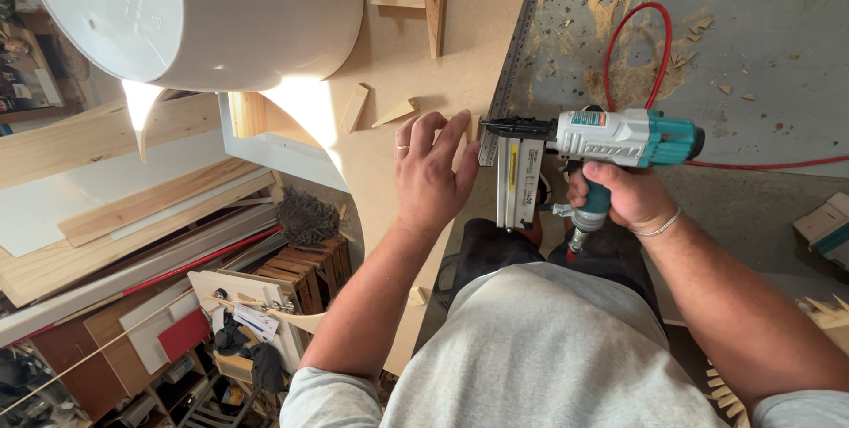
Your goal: Assembling small wooden blocks onto a curved board using a pneumatic nail gun
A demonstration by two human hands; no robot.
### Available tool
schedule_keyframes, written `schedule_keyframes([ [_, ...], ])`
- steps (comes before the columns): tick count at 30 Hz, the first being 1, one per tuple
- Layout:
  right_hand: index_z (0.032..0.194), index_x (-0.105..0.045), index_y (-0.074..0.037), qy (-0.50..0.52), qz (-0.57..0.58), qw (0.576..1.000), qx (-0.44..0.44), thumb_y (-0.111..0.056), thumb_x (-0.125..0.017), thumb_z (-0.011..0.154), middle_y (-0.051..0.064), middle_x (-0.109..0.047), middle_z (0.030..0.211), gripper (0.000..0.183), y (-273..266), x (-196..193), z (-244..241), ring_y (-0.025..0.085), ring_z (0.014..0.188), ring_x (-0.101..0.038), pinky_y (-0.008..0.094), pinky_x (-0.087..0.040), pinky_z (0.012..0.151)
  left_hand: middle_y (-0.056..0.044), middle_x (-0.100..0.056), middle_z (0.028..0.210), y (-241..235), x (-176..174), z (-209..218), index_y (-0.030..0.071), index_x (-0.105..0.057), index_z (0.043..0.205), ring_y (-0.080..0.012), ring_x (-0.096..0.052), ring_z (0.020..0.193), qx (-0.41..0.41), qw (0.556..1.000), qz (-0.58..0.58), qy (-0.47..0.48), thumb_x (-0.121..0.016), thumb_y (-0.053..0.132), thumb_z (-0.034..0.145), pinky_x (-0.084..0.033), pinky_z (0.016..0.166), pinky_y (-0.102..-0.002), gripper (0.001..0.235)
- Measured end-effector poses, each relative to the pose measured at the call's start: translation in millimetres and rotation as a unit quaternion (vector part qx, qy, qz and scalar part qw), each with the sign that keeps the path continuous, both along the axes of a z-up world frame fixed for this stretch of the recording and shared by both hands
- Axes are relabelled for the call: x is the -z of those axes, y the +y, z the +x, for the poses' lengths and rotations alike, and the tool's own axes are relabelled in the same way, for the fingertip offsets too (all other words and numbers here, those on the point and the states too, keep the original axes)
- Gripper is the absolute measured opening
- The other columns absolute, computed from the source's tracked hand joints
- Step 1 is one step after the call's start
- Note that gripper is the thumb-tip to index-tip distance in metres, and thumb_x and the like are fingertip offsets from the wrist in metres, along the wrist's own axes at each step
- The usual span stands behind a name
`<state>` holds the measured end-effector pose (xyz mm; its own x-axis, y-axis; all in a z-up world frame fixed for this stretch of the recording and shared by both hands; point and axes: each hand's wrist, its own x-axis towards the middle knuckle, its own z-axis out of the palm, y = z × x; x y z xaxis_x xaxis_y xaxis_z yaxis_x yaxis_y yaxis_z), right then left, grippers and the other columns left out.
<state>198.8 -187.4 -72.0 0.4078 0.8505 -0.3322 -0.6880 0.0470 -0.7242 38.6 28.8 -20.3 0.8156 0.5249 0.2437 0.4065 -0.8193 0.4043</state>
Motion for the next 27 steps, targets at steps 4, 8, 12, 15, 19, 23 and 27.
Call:
schedule_keyframes([
  [4,0.064,-0.058,0.001,0.020,-0.024,0.999,-0.026,-0.035,-0.059,0.097,0.016,-0.058,0.051,0.049,-2,-1,5,0.027,0.052,-0.067,0.038,-0.056,0.055,-0.005,-0.053,0.105,2,-11,3,0.017,-0.069,0.129,-0.0329,-0.056,0.109,0.001,0.998,-0.014,0.057,-0.070,0.031,0.094,-0.049,0.102,-0.048,0.037],
  [8,0.062,-0.056,0.002,0.074,-0.042,0.996,-0.029,-0.040,-0.059,0.099,0.018,-0.056,0.049,0.056,-3,-8,7,0.029,0.050,-0.064,0.040,-0.055,0.054,-0.005,-0.051,0.107,7,-17,6,0.019,-0.068,0.126,-0.0338,-0.054,0.113,0.004,0.992,-0.058,0.116,-0.070,0.032,0.094,-0.049,0.103,-0.049,0.035],
  [12,0.063,-0.055,0.001,0.091,-0.052,0.994,-0.036,-0.041,-0.057,0.102,0.017,-0.054,0.051,0.058,-4,-10,10,0.029,0.053,-0.066,0.038,-0.054,0.054,-0.004,-0.051,0.107,7,-20,8,0.019,-0.068,0.126,-0.0337,-0.054,0.115,0.005,0.989,-0.073,0.127,-0.071,0.031,0.093,-0.049,0.103,-0.049,0.035],
  [15,0.064,-0.057,0.001,0.073,-0.054,0.995,-0.042,-0.043,-0.057,0.100,0.018,-0.057,0.051,0.058,-3,-13,10,0.031,0.053,-0.068,0.039,-0.056,0.054,-0.005,-0.051,0.109,5,-16,4,0.020,-0.066,0.129,-0.0336,-0.054,0.115,0.005,0.991,-0.052,0.127,-0.070,0.032,0.094,-0.050,0.102,-0.050,0.037],
  [19,0.063,-0.058,0.004,0.064,-0.046,0.996,-0.033,-0.041,-0.060,0.099,0.020,-0.057,0.050,0.058,-6,-8,6,0.033,0.051,-0.067,0.040,-0.056,0.053,-0.007,-0.056,0.108,-3,4,-6,0.014,-0.065,0.130,-0.0320,-0.058,0.111,-0.013,0.998,-0.007,0.054,-0.065,0.040,0.100,-0.051,0.099,-0.044,0.040],
  [23,0.062,-0.058,0.004,0.058,-0.039,0.997,-0.020,-0.037,-0.060,0.099,0.020,-0.057,0.050,0.055,-5,-7,2,0.032,0.050,-0.066,0.040,-0.057,0.054,-0.010,-0.061,0.111,-4,14,-11,0.008,-0.066,0.129,-0.0314,-0.062,0.111,-0.011,0.999,0.002,-0.034,-0.068,0.033,0.100,-0.051,0.098,-0.043,0.038],
  [27,0.065,-0.058,0.003,0.066,-0.041,0.997,-0.029,-0.039,-0.059,0.101,0.019,-0.059,0.052,0.056,-9,0,2,0.031,0.053,-0.068,0.038,-0.057,0.055,-0.010,-0.061,0.120,13,14,-13,0.015,-0.062,0.142,-0.0324,-0.058,0.114,-0.014,0.999,0.028,0.011,-0.064,0.025,0.101,-0.048,0.095,-0.044,0.043],
])
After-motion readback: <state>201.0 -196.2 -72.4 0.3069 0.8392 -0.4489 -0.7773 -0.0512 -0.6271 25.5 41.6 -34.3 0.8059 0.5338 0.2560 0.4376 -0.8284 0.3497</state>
